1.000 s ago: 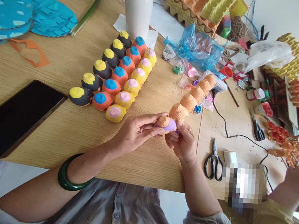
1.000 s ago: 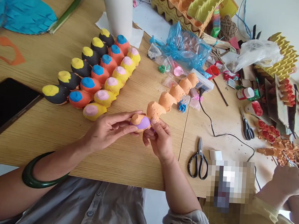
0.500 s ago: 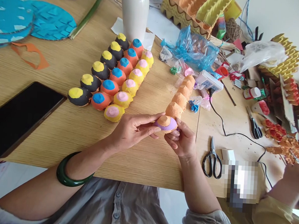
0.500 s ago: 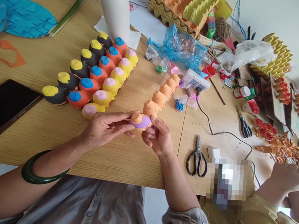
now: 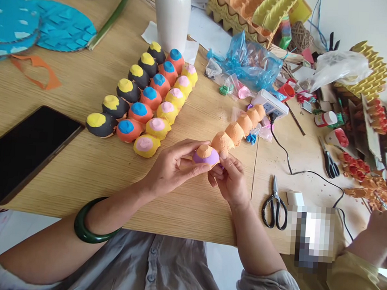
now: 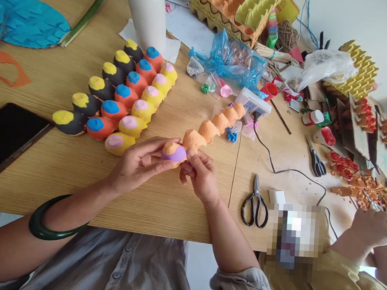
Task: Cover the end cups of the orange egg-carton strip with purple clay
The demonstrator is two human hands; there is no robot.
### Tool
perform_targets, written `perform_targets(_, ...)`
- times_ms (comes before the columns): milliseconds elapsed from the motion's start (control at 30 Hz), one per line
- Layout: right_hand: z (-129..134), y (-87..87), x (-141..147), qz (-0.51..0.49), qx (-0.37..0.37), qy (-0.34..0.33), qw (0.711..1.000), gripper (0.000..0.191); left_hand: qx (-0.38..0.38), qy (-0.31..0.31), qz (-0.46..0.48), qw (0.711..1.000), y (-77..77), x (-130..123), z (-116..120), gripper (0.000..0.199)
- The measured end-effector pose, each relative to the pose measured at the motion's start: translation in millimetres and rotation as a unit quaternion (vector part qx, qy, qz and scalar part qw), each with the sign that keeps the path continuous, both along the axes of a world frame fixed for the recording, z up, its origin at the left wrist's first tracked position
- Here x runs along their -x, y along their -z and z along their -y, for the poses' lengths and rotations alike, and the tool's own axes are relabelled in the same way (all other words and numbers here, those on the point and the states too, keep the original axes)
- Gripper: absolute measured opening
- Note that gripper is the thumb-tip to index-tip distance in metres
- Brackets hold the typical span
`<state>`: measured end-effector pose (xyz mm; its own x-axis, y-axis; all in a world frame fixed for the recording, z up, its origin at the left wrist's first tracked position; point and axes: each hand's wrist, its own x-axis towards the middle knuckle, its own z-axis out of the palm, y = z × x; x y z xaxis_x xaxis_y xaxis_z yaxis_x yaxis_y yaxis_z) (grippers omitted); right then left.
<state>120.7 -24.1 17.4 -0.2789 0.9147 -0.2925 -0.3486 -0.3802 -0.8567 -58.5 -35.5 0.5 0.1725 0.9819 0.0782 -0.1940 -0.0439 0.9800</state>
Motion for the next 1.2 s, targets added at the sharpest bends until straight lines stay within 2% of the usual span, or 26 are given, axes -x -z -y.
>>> perform_targets(233, -2, -0.9, 0, 0.002, 0.005, 0.005, 1.000, 0.051, -0.010, 0.022, -0.015, 1.000, 0.8, 2, -1, 0.044)
perform_targets(333, -2, -2.3, -1, 0.000, -0.002, 0.008, 1.000, 0.051, -0.014, 0.027, 0.010, 0.999, 0.1, 2, 0, 0.041)
perform_targets(467, 1, -2.1, -2, 0.025, -0.034, 0.026, 0.999, 0.049, 0.009, 0.051, 0.055, 0.997, -2.5, 1, 1, 0.049)
perform_targets(600, 4, -0.9, -2, 0.047, -0.056, 0.023, 0.997, 0.051, 0.032, 0.032, 0.029, 0.999, -4.6, 1, -1, 0.045)
perform_targets(767, 0, 0.2, -2, 0.000, -0.032, 0.021, 0.999, 0.043, -0.037, 0.021, -0.031, 0.999, -2.1, 3, -3, 0.039)
perform_targets(933, -5, -0.8, -7, -0.032, 0.006, -0.010, 0.999, 0.048, -0.108, 0.022, -0.052, 0.992, 0.2, 6, -3, 0.037)
perform_targets(1067, -10, 0.2, -19, -0.040, 0.004, -0.056, 0.998, 0.045, -0.205, 0.018, -0.105, 0.973, -0.3, 9, -2, 0.041)
perform_targets(1200, -15, 3.1, -31, -0.027, -0.015, -0.077, 0.997, 0.044, -0.233, 0.027, -0.100, 0.967, -1.5, 9, -2, 0.042)
